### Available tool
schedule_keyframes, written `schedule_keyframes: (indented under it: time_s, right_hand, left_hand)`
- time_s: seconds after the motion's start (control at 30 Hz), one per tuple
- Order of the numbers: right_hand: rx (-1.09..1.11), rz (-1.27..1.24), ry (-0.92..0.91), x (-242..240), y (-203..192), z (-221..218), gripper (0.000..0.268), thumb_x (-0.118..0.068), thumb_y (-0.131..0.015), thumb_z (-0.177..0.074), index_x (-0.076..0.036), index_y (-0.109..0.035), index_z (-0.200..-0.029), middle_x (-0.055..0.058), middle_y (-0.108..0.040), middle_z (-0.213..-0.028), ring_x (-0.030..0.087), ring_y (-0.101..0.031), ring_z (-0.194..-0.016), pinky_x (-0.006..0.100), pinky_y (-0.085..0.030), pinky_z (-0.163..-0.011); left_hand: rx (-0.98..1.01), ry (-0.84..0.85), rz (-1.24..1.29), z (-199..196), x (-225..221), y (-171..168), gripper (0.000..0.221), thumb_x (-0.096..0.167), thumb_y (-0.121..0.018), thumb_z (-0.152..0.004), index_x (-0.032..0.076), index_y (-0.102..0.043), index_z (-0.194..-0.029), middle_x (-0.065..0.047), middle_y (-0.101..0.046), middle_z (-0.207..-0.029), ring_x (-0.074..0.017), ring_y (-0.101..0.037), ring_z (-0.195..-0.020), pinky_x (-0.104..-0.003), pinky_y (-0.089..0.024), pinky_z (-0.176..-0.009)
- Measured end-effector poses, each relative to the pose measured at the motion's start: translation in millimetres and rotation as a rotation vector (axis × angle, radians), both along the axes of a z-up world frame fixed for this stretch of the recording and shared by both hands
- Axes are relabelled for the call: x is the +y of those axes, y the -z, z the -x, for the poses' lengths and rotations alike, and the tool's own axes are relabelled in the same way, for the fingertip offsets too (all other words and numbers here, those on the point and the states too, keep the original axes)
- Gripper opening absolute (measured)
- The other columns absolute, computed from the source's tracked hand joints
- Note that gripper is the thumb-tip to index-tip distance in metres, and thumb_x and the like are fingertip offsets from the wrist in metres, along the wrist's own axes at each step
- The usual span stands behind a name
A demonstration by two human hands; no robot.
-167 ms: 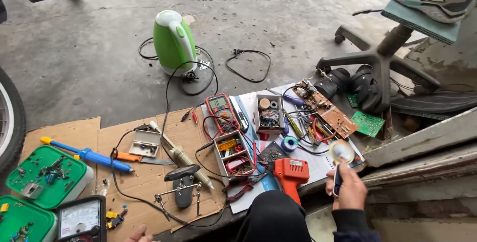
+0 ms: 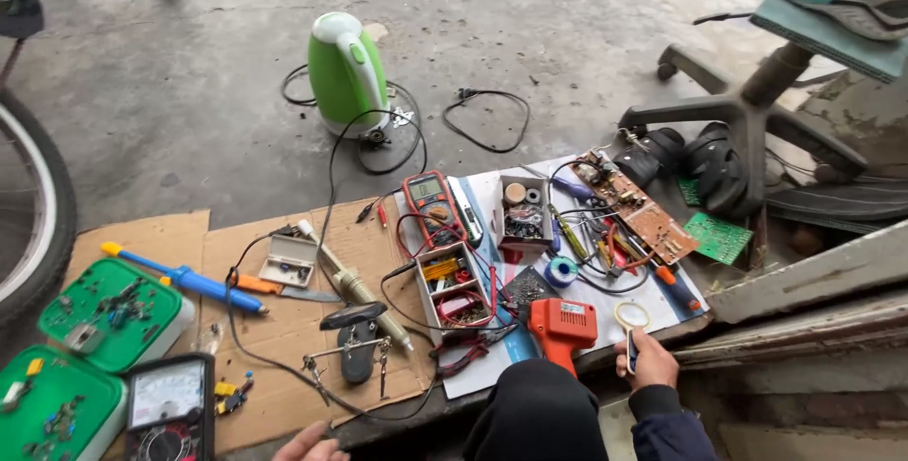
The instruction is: Testing electronic components on a circuit board using a multimeter and manipulating wires with pliers.
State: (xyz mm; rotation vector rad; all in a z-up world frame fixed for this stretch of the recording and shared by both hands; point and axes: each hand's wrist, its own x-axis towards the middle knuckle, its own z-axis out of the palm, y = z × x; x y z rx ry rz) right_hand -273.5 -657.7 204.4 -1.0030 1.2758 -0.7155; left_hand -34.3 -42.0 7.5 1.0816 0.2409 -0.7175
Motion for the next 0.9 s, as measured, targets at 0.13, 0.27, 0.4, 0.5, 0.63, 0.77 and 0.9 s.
schedule_keyframes:
  time_s: [0.13,0.27,0.4,0.5,0.63,0.77,0.9]
  right_hand:
    - [0.505,0.359,-0.206,-48,45,-1,0.05,-0.039,-0.073,-0.106,0.002,-0.079,-0.135,0.018,-0.08,-0.128,0.03,-0.071,-0.112,0.039,-0.053,-0.097]
    - [0.837,0.574,-0.336,-44,-7,2,0.063,-0.043,-0.079,-0.103,0.0,-0.073,-0.149,0.026,-0.077,-0.137,0.045,-0.072,-0.118,0.053,-0.055,-0.099]
    - [0.129,0.602,-0.265,83,-190,-41,0.023,-0.009,-0.063,-0.123,0.005,-0.066,-0.141,0.017,-0.073,-0.125,0.025,-0.072,-0.11,0.035,-0.061,-0.1]
    - [-0.048,0.634,-0.428,211,-280,-68,0.022,-0.01,-0.055,-0.125,0.007,-0.068,-0.129,0.018,-0.075,-0.117,0.025,-0.074,-0.103,0.035,-0.064,-0.098]
    - [0.138,0.286,-0.844,302,-225,-132,0.034,-0.022,-0.065,-0.104,0.002,-0.083,-0.121,0.012,-0.088,-0.108,0.021,-0.08,-0.095,0.033,-0.062,-0.087]
    - [0.264,0.159,-0.848,314,-106,-167,0.048,-0.036,-0.075,-0.099,0.007,-0.075,-0.119,0.017,-0.08,-0.101,0.023,-0.077,-0.089,0.034,-0.061,-0.078]
    - [0.209,-0.247,-0.882,304,-73,-181,0.049,-0.037,-0.078,-0.097,0.006,-0.077,-0.12,0.018,-0.077,-0.102,0.025,-0.071,-0.082,0.034,-0.057,-0.07]
  left_hand:
    - [0.181,-0.219,-0.107,66,-61,-131,0.045,-0.014,-0.066,-0.101,-0.022,-0.063,-0.145,-0.044,-0.074,-0.113,-0.0503,-0.071,-0.101,-0.065,-0.061,-0.096]
    - [0.248,-0.289,-0.075,78,-99,-191,0.052,-0.014,-0.071,-0.097,-0.018,-0.063,-0.148,-0.042,-0.075,-0.115,-0.044,-0.069,-0.095,-0.057,-0.061,-0.093]
    - [0.132,-0.316,-0.139,77,-125,-201,0.049,-0.006,-0.076,-0.095,-0.012,-0.062,-0.142,-0.031,-0.081,-0.108,-0.0336,-0.074,-0.087,-0.042,-0.063,-0.082]
    - [0.098,-0.341,-0.128,73,-143,-199,0.047,-0.006,-0.075,-0.093,-0.012,-0.06,-0.137,-0.029,-0.082,-0.105,-0.0314,-0.076,-0.085,-0.038,-0.064,-0.079]
    - [0.102,-0.379,-0.11,65,-158,-184,0.043,-0.009,-0.073,-0.089,-0.009,-0.063,-0.131,-0.025,-0.082,-0.099,-0.0276,-0.075,-0.08,-0.034,-0.065,-0.075]
    - [0.143,-0.401,-0.144,70,-154,-204,0.038,-0.007,-0.079,-0.089,-0.008,-0.068,-0.126,-0.021,-0.08,-0.096,-0.0258,-0.075,-0.077,-0.034,-0.066,-0.073]
    - [0.157,-0.377,-0.115,70,-159,-213,0.031,-0.002,-0.078,-0.093,-0.008,-0.073,-0.123,-0.021,-0.082,-0.099,-0.0232,-0.076,-0.083,-0.031,-0.065,-0.077]
